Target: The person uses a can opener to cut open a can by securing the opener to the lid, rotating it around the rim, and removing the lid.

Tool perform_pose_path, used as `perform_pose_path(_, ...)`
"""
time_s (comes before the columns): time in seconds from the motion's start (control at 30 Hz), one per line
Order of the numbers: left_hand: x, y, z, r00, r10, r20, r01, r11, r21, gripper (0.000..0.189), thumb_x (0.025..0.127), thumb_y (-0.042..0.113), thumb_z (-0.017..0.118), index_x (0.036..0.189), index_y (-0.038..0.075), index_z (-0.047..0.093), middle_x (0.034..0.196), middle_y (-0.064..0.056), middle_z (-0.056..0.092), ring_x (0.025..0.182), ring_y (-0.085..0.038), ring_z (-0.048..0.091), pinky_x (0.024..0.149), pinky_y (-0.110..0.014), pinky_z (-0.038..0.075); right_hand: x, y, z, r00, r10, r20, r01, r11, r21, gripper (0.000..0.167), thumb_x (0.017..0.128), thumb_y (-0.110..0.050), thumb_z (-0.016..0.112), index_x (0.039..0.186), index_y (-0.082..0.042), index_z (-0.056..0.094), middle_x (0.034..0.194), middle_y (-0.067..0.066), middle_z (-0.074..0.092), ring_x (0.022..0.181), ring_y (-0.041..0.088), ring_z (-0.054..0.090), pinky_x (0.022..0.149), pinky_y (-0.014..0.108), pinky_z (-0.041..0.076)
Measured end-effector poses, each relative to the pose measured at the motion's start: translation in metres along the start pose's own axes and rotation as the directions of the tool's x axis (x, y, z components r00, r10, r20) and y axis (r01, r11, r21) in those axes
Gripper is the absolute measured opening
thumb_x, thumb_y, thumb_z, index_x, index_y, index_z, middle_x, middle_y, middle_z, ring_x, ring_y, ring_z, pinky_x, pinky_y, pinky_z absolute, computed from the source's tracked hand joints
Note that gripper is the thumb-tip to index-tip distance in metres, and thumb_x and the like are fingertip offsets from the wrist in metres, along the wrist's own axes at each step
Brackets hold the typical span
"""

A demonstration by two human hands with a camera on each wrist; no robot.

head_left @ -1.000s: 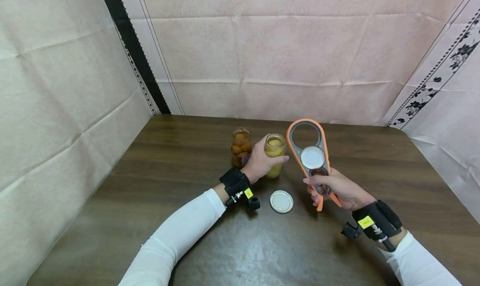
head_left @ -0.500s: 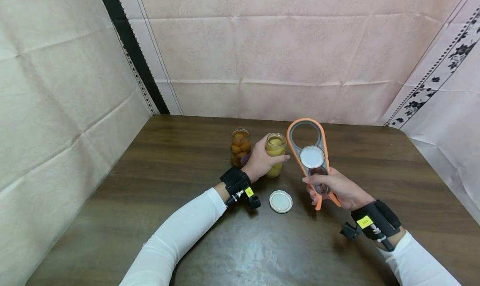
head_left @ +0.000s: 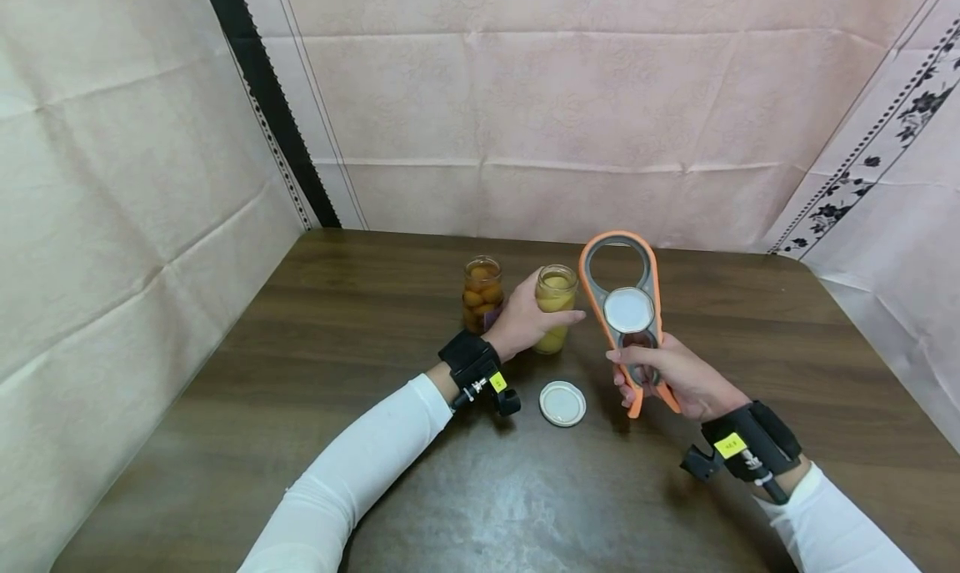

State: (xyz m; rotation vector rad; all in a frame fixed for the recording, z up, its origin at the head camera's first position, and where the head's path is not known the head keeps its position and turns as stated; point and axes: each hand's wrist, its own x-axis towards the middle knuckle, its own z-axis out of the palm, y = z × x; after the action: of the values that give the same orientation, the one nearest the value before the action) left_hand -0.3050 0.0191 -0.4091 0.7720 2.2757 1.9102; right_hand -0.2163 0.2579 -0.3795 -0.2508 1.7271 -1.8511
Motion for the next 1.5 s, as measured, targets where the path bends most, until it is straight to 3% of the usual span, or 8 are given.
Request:
perform_pose_path(0.2,0.001,0.001,0.001,1.0,-0.01,-0.012,0.01,0.999,0.037,0.064,0.085,0.025,0.084,0.138,0.022,0.049,0.125,-0.002,0.065,0.109,-0.014,0.064,0.096,-0.035,0.053,-0.001,-0.001,0.002,1.0,0.002,-0.016,-0.001,0.999,0.049,0.009,0.104,-0.012,0.054,0.101,-0.012,0.062,0.081,0.001,0.065,0.065,0.015,0.065,0.067,0.029,0.059)
perform_pose_path(0.47,0.003,0.0,0.001,0.998,-0.031,-0.053,0.033,0.999,0.029,0.071,0.083,0.029,0.085,0.141,0.024,0.045,0.131,-0.002,0.062,0.114,-0.017,0.062,0.098,-0.038,0.052,-0.004,-0.003,0.008,0.996,-0.084,0.028,0.081,0.991,0.106,0.013,0.105,-0.006,0.049,0.1,-0.013,0.06,0.083,0.001,0.067,0.068,0.016,0.067,0.068,0.029,0.061)
perform_pose_path(0.8,-0.009,0.005,-0.003,0.997,-0.03,-0.064,0.036,0.996,0.087,0.073,0.085,0.034,0.083,0.144,0.025,0.042,0.132,-0.002,0.059,0.115,-0.018,0.061,0.097,-0.04,0.054,-0.008,-0.007,0.025,0.996,-0.084,0.027,0.084,0.996,-0.031,0.012,0.102,-0.007,0.057,0.09,-0.012,0.055,0.082,0.001,0.067,0.067,0.016,0.067,0.069,0.034,0.06)
perform_pose_path(1.03,-0.02,0.005,-0.009,0.998,0.032,-0.057,-0.023,0.988,0.152,0.074,0.088,0.028,0.081,0.148,0.018,0.038,0.14,-0.007,0.054,0.133,-0.021,0.052,0.117,-0.041,0.041,-0.011,-0.008,0.033,0.995,-0.075,0.072,0.08,0.994,-0.069,0.006,0.1,-0.006,0.059,0.094,-0.008,0.06,0.08,0.002,0.068,0.068,0.015,0.068,0.069,0.034,0.061)
perform_pose_path(1.3,-0.031,0.002,-0.013,0.999,0.043,-0.022,-0.039,0.987,0.157,0.077,0.09,0.022,0.078,0.152,0.015,0.033,0.154,-0.009,0.046,0.147,-0.024,0.041,0.122,-0.043,0.034,-0.009,-0.005,0.037,0.99,-0.083,0.115,0.092,0.993,-0.072,0.007,0.099,-0.005,0.062,0.097,-0.008,0.056,0.081,0.0,0.07,0.068,0.012,0.068,0.067,0.03,0.06)
perform_pose_path(1.5,-0.035,0.004,-0.014,0.997,0.076,-0.007,-0.075,0.986,0.149,0.076,0.091,0.013,0.077,0.153,0.015,0.032,0.154,-0.007,0.045,0.147,-0.023,0.041,0.123,-0.041,0.033,-0.007,-0.002,0.041,0.986,-0.128,0.109,0.144,0.976,-0.161,0.031,0.094,-0.003,0.068,0.115,-0.006,0.045,0.077,0.001,0.07,0.062,0.013,0.069,0.062,0.034,0.06)
